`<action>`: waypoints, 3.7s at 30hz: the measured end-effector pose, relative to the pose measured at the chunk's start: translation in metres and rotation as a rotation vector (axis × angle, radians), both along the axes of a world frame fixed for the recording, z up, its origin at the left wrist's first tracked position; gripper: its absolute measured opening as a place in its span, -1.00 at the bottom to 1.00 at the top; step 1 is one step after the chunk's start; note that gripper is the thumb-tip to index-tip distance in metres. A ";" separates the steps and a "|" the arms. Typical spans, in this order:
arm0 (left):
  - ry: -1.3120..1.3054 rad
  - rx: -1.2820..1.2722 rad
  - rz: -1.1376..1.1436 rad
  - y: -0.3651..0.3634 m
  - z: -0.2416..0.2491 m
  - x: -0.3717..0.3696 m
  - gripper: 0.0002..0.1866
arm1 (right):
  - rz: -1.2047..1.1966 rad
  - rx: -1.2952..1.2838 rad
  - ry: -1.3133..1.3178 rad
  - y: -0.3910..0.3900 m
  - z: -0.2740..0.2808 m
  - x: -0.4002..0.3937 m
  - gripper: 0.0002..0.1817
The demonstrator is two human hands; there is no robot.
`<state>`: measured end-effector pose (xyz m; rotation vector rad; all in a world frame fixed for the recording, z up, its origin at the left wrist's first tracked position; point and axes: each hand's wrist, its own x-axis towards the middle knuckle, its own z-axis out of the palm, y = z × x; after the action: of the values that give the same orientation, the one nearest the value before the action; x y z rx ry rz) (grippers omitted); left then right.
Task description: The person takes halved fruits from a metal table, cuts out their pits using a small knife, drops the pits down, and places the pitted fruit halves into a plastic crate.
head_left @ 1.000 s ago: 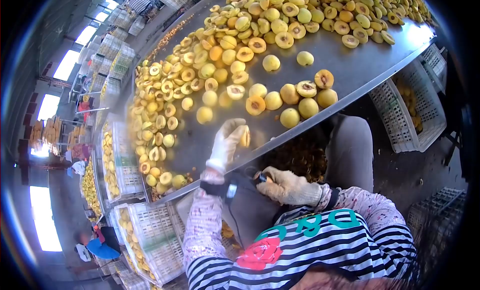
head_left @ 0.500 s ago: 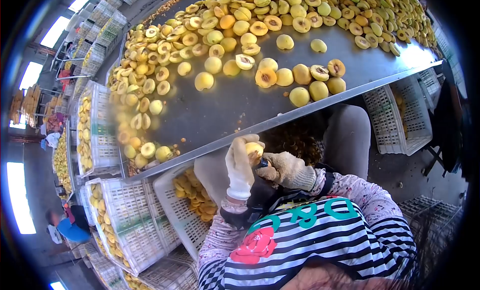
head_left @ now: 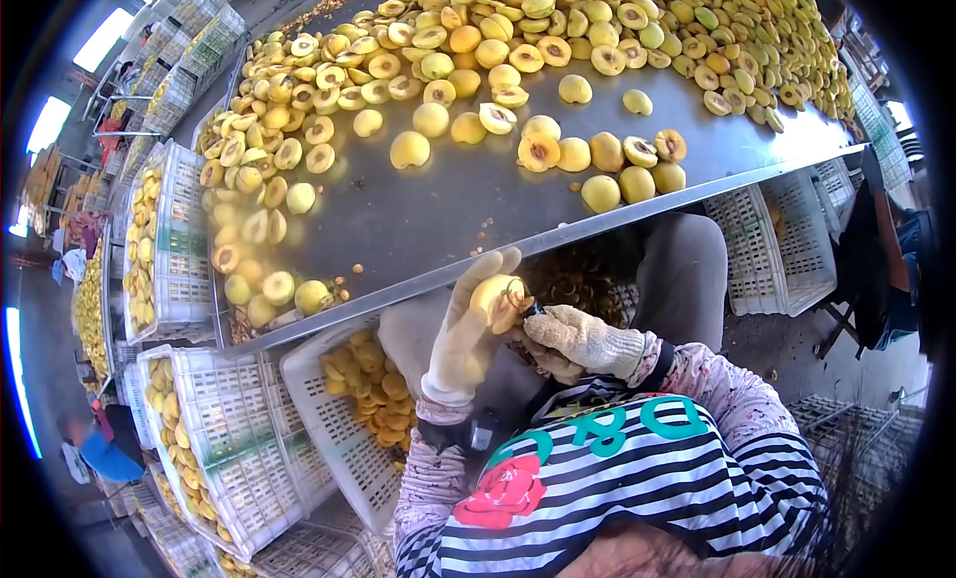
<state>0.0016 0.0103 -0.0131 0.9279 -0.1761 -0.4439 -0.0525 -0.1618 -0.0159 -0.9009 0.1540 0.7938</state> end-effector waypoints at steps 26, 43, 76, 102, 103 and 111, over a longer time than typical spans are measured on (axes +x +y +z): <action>0.295 0.114 -0.081 -0.003 -0.013 0.005 -0.25 | -0.164 -0.984 -0.507 -0.029 0.009 -0.003 -0.55; -0.487 0.645 0.374 -0.034 -0.004 -0.002 -0.49 | 0.156 -0.608 -0.306 -0.012 0.040 0.013 -0.39; -0.117 0.212 0.196 -0.037 0.016 0.003 -0.63 | 0.140 0.326 0.194 -0.015 0.015 -0.006 -0.55; 0.120 -0.520 -0.223 -0.025 -0.021 0.038 -0.64 | 0.213 0.872 0.340 0.020 -0.031 -0.002 -0.42; 0.135 -0.567 -0.213 -0.029 -0.023 0.034 -0.64 | 0.219 1.007 0.370 0.020 -0.034 -0.002 -0.43; 0.409 -0.367 0.083 -0.040 -0.002 0.026 -0.63 | 0.279 0.517 0.176 -0.011 0.011 -0.005 -0.52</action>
<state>0.0278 -0.0301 -0.0152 0.4694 0.1509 -0.4950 -0.0575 -0.1732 -0.0051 -0.3644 -0.0272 1.1096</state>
